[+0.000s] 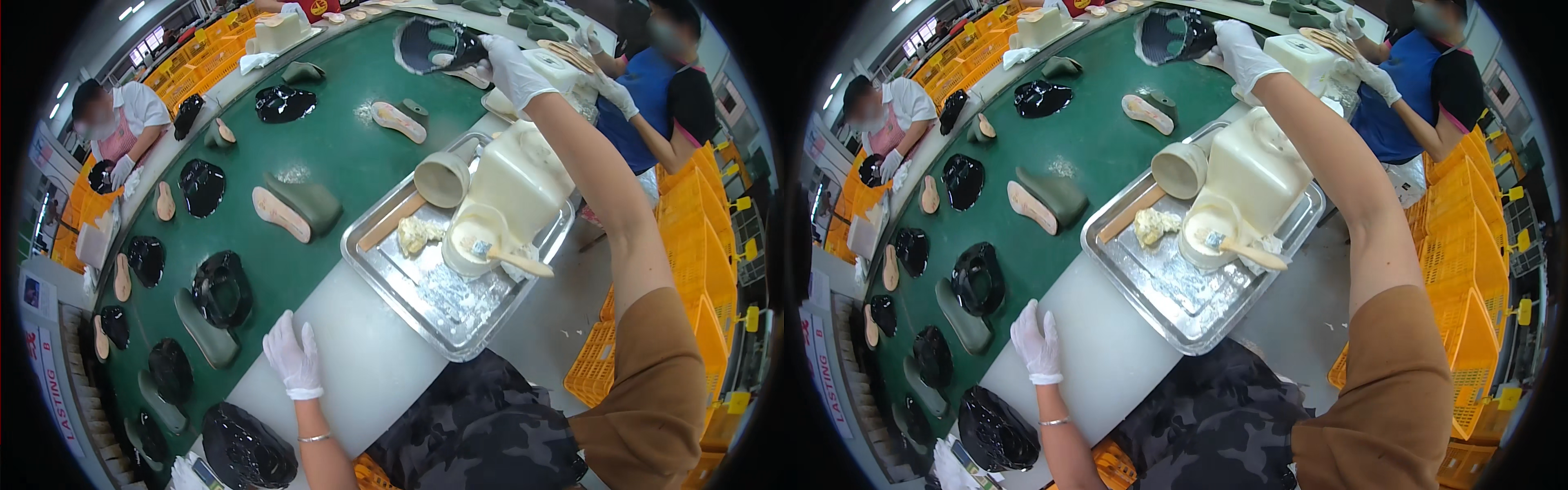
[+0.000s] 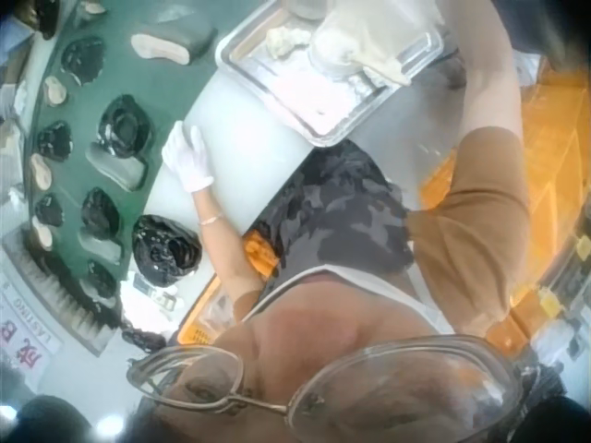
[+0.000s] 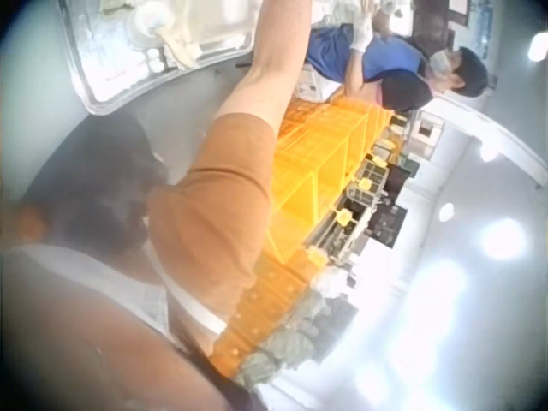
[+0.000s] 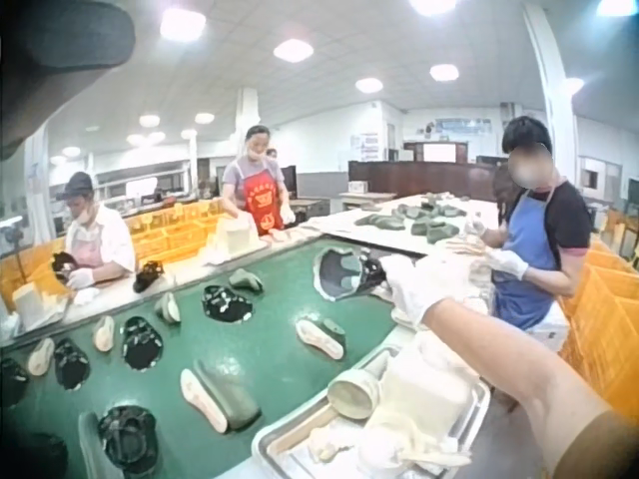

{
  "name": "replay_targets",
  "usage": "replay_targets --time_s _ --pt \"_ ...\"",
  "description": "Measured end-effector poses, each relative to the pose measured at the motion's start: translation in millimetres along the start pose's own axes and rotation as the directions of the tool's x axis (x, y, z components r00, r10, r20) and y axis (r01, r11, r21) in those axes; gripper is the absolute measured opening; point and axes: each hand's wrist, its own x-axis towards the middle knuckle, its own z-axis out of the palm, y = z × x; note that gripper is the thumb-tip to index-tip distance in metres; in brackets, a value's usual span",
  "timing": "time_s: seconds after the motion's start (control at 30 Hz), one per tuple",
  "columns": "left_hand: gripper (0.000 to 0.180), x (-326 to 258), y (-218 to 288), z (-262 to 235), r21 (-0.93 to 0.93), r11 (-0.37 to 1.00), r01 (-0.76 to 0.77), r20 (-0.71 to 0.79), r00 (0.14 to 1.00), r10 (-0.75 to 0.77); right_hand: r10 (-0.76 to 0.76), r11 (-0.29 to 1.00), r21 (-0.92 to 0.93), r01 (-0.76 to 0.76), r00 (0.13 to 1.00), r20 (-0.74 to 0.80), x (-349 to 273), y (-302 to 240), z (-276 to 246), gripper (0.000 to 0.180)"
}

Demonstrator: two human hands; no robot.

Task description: The person repeatedly applies a white adhesive to the inner sole of black shoes using a brush. They dip the brush into a container of glue, spread it evenly on the shoe's interior, and then place the shoe on a green workbench. This process is repeated for multiple shoes throughout the video.

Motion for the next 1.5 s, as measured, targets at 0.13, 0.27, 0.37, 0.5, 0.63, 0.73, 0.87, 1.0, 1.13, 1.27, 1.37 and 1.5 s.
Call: replay_targets --time_s 0.13,0.27,0.37,0.5,0.63,0.73,0.87,1.0,1.13,1.27,1.37,1.5 --pt "0.039 5 7 -2 0.002 1.000 0.017 0.047 0.999 -0.017 0.104 0.989 -0.102 -0.105 0.994 -0.017 61 43 6 0.013" --pt "0.037 8 12 -8 0.002 0.999 0.044 0.068 0.997 -0.044 0.160 0.956 -0.254 -0.148 0.987 0.026 119 75 24 0.014" --pt "0.035 10 17 -10 0.032 0.998 0.048 0.086 0.995 -0.051 0.162 0.961 -0.242 -0.135 0.982 0.099 153 110 45 0.019" --pt "0.035 16 24 -4 0.019 0.997 0.074 0.115 0.990 -0.076 0.247 0.959 0.068 -0.275 0.929 0.277 212 163 41 0.020" --pt "0.034 18 24 -6 0.030 0.996 0.089 0.138 0.986 -0.092 0.335 0.936 -0.132 -0.327 0.941 0.043 208 177 89 0.019" --pt "0.034 24 34 -10 0.038 0.992 0.117 0.153 0.981 -0.121 0.281 0.928 -0.265 -0.260 0.959 0.043 203 187 93 0.020" --pt "0.035 21 33 -9 0.076 0.992 0.100 0.122 0.987 -0.109 0.351 0.872 -0.385 -0.303 0.934 0.060 208 200 91 0.023" --pt "0.034 20 27 -6 0.064 0.995 0.080 0.111 0.990 -0.087 0.297 -0.090 -0.761 0.643 0.746 0.596 232 199 69 0.027" --pt "0.033 20 25 2 0.036 0.999 0.035 0.077 0.996 -0.038 0.317 -0.148 -0.722 0.676 0.724 0.613 236 181 40 0.022" --pt "0.032 14 22 -5 0.057 0.997 0.042 0.041 0.998 -0.044 0.135 0.655 -0.707 0.267 0.879 0.457 131 97 50 0.026" --pt "0.031 10 16 -1 0.057 0.998 0.022 0.013 1.000 -0.023 0.096 0.600 -0.694 0.397 0.826 0.555 78 63 45 0.025" --pt "0.031 7 9 7 0.076 0.997 -0.009 -0.044 0.999 0.013 0.000 0.623 -0.520 0.584 0.665 0.747 -18 30 23 0.021"
